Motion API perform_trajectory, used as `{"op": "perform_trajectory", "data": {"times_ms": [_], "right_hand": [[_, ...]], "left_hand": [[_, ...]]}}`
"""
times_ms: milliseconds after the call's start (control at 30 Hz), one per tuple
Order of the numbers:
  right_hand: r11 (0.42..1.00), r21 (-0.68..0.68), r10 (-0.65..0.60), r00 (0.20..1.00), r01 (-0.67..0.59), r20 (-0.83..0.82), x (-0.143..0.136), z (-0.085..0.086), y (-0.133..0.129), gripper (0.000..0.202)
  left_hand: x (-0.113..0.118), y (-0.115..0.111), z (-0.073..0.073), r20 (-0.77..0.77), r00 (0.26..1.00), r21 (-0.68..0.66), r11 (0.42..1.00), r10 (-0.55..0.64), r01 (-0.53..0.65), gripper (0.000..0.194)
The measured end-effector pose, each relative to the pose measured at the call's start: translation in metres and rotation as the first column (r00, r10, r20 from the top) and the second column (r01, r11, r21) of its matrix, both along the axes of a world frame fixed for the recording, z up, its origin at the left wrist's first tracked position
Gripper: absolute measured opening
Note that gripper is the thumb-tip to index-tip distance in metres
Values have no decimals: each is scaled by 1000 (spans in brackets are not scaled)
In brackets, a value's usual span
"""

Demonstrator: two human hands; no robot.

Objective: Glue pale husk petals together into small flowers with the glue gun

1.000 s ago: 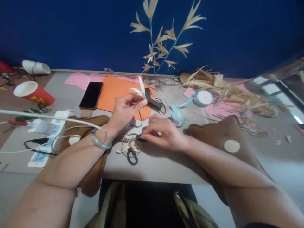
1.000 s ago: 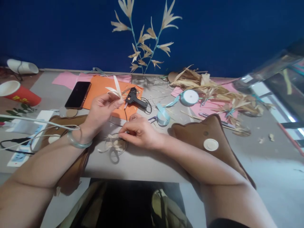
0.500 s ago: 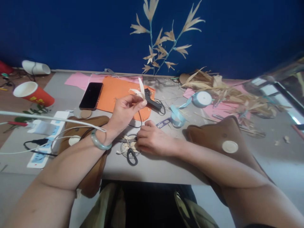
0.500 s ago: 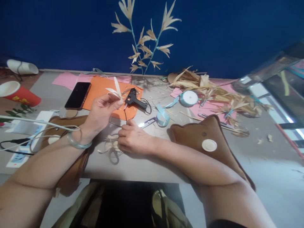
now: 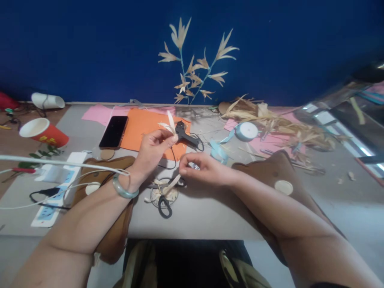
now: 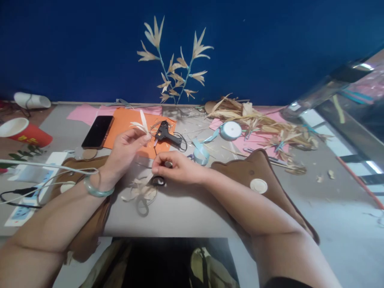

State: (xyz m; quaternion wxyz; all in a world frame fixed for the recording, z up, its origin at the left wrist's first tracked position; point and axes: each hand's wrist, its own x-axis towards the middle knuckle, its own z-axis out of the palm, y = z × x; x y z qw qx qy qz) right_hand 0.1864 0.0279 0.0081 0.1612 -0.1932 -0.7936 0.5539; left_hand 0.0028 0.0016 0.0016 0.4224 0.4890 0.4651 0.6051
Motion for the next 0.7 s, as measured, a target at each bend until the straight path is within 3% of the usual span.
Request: {"op": "perform_trajectory", "data": {"times_ms": [100, 267, 367, 467, 700], "right_hand": [[953, -196, -254, 961, 229, -110, 2, -2, 6, 27], [831, -262, -551, 792, 491, -263, 0, -8, 14, 30], [761, -324, -647, 693, 562, -317, -1, -8, 17, 30], [700, -360, -713, 628, 617, -311, -2, -7, 17, 30], [695, -345, -717, 643, 631, -269, -6, -7, 5, 24]], "left_hand": [[-1, 0, -1, 62, 997, -31, 999, -36, 38, 16], [-2, 1, -1, 228, 972, -108, 991, -55, 81, 17], [-1, 1, -1, 329, 944, -140, 988, -21, 70, 16], [1, 0, -2, 283, 958, -123, 988, -53, 91, 15], [11, -7, -3, 106, 972, -126, 967, -208, 220, 15]]}}
